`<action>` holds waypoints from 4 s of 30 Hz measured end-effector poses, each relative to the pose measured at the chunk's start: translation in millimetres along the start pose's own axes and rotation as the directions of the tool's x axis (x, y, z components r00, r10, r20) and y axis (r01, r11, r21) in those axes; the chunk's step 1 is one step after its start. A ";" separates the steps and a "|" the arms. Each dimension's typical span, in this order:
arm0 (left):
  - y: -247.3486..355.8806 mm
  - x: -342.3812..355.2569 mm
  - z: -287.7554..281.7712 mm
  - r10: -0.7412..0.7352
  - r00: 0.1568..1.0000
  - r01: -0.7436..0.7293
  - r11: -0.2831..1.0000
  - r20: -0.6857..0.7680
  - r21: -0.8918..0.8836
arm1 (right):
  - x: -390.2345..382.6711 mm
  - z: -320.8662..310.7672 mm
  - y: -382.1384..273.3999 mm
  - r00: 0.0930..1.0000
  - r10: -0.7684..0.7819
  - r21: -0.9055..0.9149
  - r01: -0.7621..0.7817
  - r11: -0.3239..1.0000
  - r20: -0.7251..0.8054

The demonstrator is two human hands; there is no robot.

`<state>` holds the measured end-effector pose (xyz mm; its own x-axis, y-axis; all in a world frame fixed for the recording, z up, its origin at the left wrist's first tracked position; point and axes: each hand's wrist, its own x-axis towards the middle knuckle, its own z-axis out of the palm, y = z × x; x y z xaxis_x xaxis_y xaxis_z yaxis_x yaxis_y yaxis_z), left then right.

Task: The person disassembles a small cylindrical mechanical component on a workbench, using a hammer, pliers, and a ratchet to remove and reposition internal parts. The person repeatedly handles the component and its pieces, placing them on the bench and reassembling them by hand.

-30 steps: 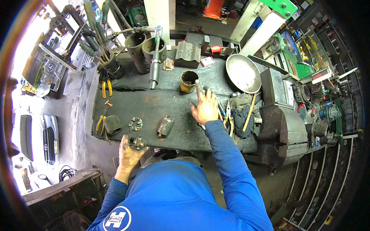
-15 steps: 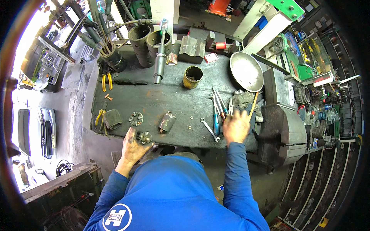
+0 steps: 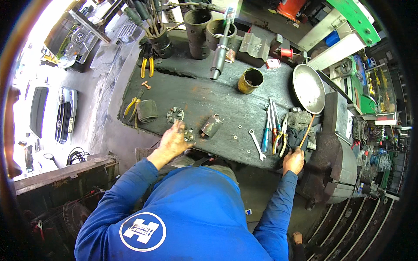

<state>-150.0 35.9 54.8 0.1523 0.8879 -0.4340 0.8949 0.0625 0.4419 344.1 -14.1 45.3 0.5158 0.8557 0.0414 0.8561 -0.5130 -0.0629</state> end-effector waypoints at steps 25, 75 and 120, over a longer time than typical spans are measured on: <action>-72.8 -56.7 -103.6 -0.107 0.730 -0.057 0.975 -0.675 -0.216 | 8.7 -92.7 -71.1 0.986 0.100 0.096 -0.088 0.992 -0.134; 43.1 291.4 -356.6 0.598 0.748 0.079 0.348 -0.286 0.934 | 52.4 -98.9 -368.0 0.605 -0.678 0.625 -0.733 -0.269 0.418; 41.0 283.0 -363.0 0.632 0.717 0.023 0.399 -0.293 0.917 | 49.0 -102.2 -373.1 0.639 -0.570 0.625 -0.737 -0.259 0.517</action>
<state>-222.4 455.2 235.0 0.5523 0.8097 0.1982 0.7450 -0.3727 -0.5533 53.3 212.3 172.7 -0.1752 0.8741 -0.4531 -0.6222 -0.4549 -0.6371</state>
